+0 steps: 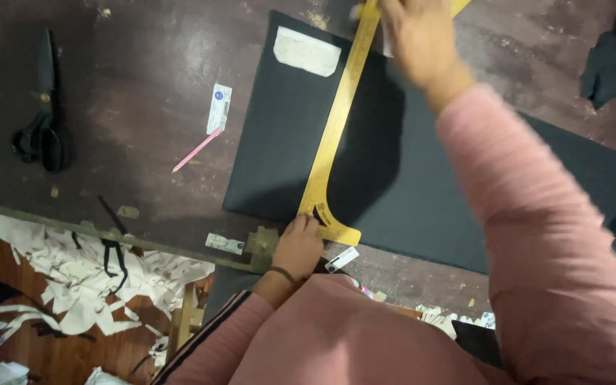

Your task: The person cuts a small black fabric piece using scissors, then stacks it with other cut pieces. They then use a set square and a pencil to mark a line on a larger black fabric sheet and proceed to cut along the marked line with scissors.

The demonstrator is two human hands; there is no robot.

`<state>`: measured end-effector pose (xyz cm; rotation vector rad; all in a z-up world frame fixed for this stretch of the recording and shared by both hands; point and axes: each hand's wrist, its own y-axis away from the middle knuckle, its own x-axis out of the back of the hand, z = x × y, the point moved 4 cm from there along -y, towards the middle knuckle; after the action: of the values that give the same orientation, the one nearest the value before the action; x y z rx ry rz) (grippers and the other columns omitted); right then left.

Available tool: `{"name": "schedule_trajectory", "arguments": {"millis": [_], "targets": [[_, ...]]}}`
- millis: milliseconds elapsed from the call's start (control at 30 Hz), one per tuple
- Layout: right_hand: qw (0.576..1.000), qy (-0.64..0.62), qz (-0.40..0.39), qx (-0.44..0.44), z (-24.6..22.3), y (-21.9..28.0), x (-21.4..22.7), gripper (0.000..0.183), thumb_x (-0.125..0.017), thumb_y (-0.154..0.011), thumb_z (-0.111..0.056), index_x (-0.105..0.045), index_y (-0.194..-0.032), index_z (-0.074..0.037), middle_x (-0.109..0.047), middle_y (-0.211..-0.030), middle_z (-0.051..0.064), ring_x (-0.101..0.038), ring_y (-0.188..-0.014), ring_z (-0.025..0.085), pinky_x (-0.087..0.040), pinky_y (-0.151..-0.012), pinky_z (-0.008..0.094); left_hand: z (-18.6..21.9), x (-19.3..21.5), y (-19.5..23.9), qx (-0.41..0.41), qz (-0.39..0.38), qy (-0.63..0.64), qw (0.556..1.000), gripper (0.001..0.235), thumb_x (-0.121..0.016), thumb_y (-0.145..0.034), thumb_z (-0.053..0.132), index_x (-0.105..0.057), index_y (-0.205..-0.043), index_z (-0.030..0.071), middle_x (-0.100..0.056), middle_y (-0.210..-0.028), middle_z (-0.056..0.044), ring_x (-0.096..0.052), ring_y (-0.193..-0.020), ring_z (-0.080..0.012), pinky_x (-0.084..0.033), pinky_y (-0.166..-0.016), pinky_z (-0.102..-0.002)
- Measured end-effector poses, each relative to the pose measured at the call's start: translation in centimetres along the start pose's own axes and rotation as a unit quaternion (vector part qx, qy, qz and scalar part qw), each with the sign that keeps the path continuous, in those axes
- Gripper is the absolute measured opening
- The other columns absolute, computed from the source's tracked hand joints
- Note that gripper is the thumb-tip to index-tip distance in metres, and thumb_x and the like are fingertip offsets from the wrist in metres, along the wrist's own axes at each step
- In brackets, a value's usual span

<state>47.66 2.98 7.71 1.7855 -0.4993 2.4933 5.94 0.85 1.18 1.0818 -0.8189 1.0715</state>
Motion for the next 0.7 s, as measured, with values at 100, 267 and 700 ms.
{"name": "schedule_trajectory", "arguments": {"millis": [100,267,700], "targets": [[0.975,-0.168,-0.065,-0.126,-6.7,5.0,4.3,0.028,-0.07,-0.084,-0.01,-0.051,-0.104,-0.008,-0.061,-0.091,0.014,-0.058,-0.075,0.038,-0.041,-0.075,0.051,-2.9,-1.4,0.2,-0.019,0.054,0.118,0.991,0.029,-0.054,-0.086,0.006,-0.074,-0.106,0.003,-0.067,-0.11,-0.016,-0.057,-0.108,-0.034,-0.054,-0.09,-0.044],[0.853,-0.281,-0.41,-0.162,-21.6,19.3,8.8,0.069,-0.091,-0.063,-0.04,-0.06,-0.124,-0.029,-0.057,-0.119,-0.002,-0.075,-0.079,0.027,-0.064,-0.072,0.045,-9.4,1.8,3.0,0.078,0.128,0.076,0.986,0.04,-0.049,-0.092,0.025,-0.061,-0.13,0.015,-0.055,-0.132,-0.006,-0.054,-0.112,-0.0263,-0.046,-0.085,-0.039],[0.881,-0.181,-0.334,-0.283,-17.9,26.9,12.2,0.049,-0.082,-0.066,-0.041,-0.066,-0.109,-0.024,-0.06,-0.104,-0.002,-0.075,-0.077,0.025,-0.062,-0.07,0.038,-17.7,7.0,4.1,0.175,0.109,0.078,0.975,0.036,-0.066,-0.088,0.016,-0.069,-0.123,0.022,-0.059,-0.124,-0.001,-0.061,-0.111,-0.0296,-0.053,-0.087,-0.049]]}}
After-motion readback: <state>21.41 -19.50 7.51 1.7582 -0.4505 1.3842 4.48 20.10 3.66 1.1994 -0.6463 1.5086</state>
